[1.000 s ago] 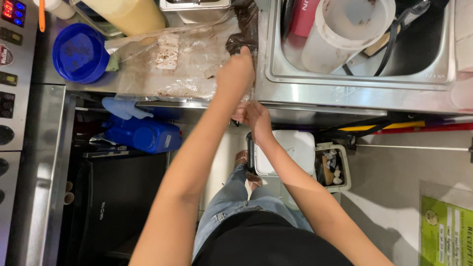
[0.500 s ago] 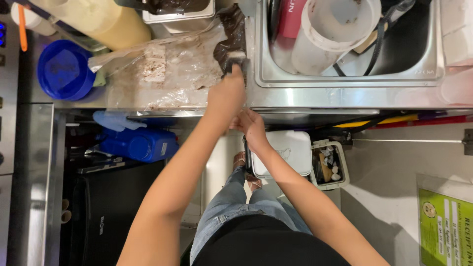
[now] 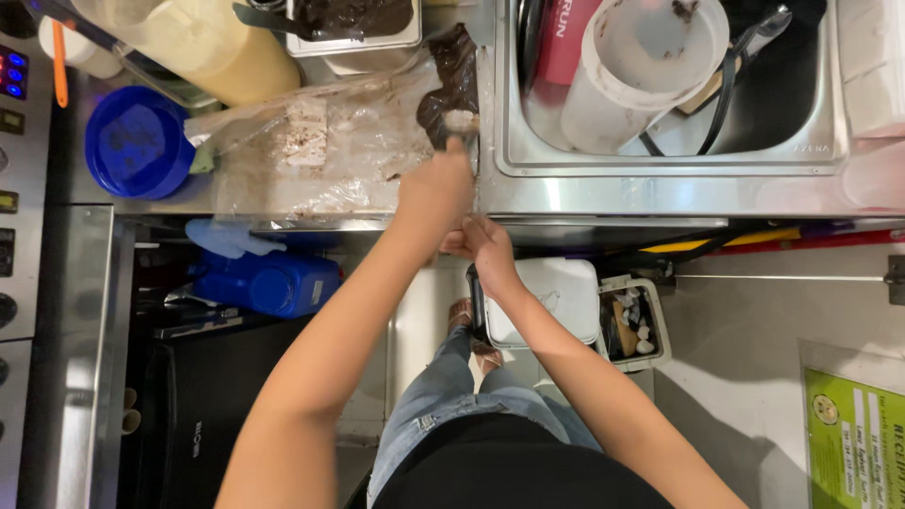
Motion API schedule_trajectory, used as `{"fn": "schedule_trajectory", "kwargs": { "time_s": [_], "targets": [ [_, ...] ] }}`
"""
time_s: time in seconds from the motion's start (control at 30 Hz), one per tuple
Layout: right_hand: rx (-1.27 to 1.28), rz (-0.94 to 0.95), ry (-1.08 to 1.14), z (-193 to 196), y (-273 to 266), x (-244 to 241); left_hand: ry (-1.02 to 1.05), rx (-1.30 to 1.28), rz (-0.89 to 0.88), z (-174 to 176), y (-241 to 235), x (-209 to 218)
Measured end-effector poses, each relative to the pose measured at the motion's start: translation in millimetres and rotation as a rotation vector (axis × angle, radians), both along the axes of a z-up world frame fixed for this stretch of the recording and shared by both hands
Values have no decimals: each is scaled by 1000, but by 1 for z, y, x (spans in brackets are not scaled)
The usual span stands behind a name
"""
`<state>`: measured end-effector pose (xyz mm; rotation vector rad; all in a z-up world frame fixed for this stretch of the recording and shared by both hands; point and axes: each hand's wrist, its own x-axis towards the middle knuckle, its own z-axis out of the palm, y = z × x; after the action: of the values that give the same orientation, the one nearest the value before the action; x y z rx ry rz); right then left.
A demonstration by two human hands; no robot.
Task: The person spreads a dark chocolate mixture onto a plastic sheet using a metal spatula, then folds the sheet and scrapes excess chocolate back into a container. They wipe the countertop with a cloth and clean their hands with a tissue.
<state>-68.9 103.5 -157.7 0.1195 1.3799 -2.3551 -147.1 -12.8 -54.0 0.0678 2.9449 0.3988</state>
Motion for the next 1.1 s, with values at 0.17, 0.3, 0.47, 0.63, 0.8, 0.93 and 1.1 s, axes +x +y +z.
{"fn": "schedule_trajectory", "kwargs": {
  "time_s": [0.17, 0.3, 0.47, 0.63, 0.8, 0.93, 1.1],
  "targets": [
    [28, -2, -76, -3, -1, 0, 180, -9, -54, 0, -11, -33],
    [-8, -33, -10, -8, -3, -4, -138, 26, -58, 30, -30, 51],
    [18, -23, -95, -12, -3, -3, -141, 9, -43, 36, -35, 78],
    [41, -17, -94, 0, 0, -7, -22, 34, -50, 29, -33, 17],
    [-6, -107, -159, 11, -12, 3, -15, 15, -88, 48, -33, 36],
    [-3, -83, -246, 1, -36, 6, -139, -9, -107, 71, -45, 78],
    [120, -110, -191, -26, -56, 2, -114, -6, -88, 68, -49, 87]
  ]
}}
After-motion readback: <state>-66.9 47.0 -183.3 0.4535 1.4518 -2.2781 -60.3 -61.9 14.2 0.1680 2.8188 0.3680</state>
